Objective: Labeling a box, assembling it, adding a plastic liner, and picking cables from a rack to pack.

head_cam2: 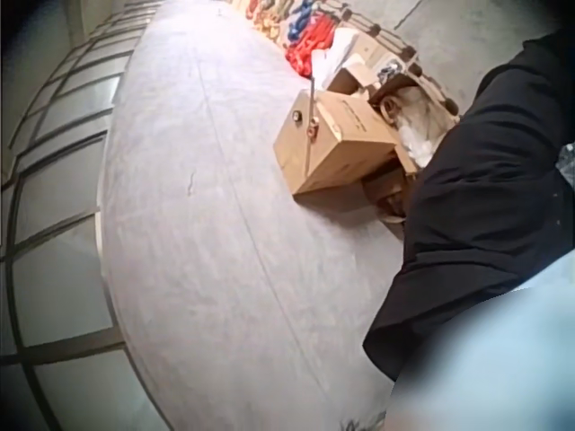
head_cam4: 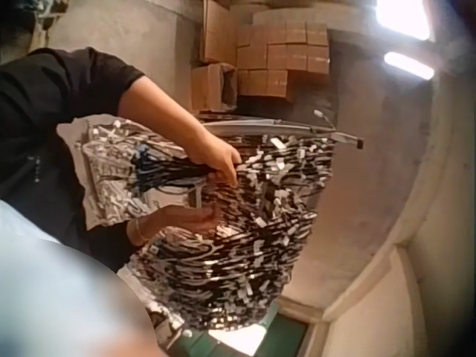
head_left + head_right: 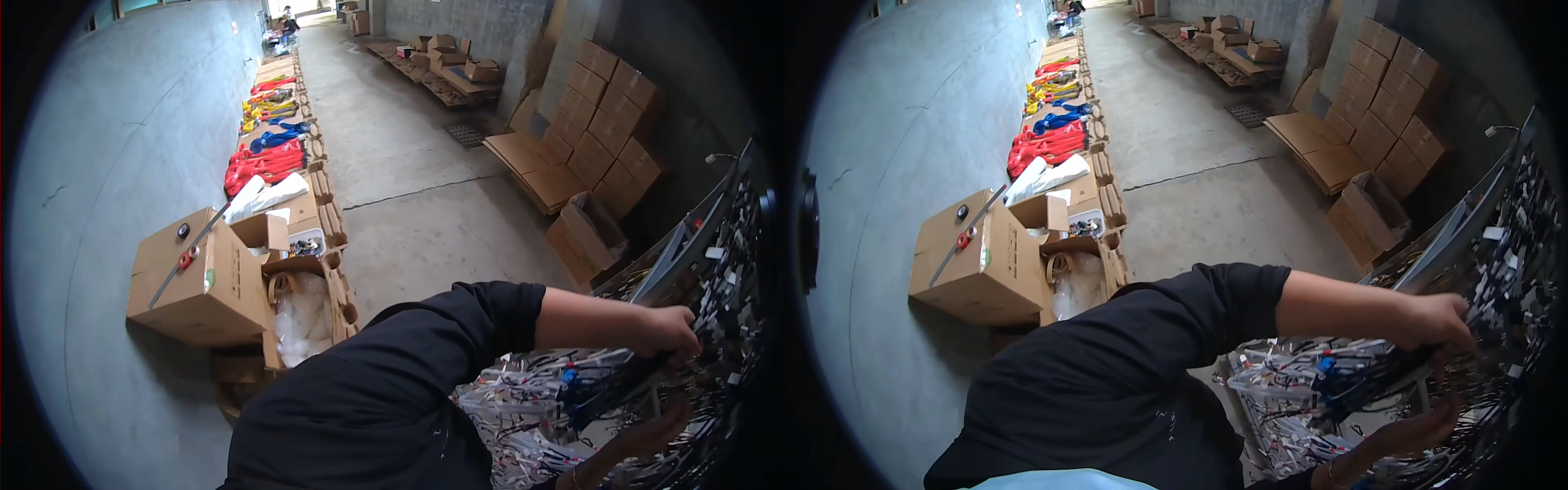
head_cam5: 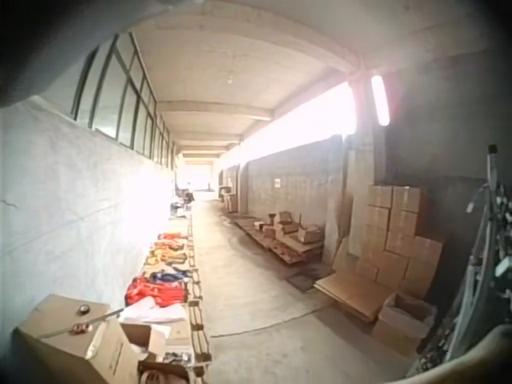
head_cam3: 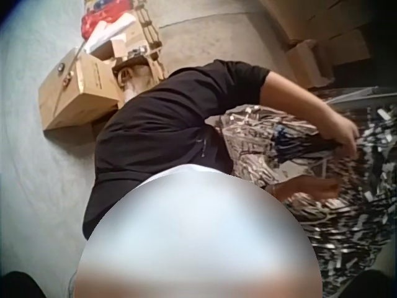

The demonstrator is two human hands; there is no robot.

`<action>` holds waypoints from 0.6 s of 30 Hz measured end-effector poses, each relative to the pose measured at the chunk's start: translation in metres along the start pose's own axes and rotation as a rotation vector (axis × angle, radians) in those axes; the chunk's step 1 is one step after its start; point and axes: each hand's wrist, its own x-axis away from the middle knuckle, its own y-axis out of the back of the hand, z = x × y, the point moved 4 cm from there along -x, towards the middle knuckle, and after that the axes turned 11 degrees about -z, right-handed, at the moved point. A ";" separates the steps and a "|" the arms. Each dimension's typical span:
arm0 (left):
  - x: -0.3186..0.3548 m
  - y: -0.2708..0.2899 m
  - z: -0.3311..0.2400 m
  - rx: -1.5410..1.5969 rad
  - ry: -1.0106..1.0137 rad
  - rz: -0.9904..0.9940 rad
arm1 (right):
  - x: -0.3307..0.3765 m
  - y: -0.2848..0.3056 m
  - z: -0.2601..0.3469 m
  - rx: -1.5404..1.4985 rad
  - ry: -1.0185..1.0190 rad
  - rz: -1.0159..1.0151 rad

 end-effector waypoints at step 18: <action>0.100 -0.023 -0.054 -0.483 0.051 -0.246 | 0.027 -0.024 0.078 0.040 0.094 0.191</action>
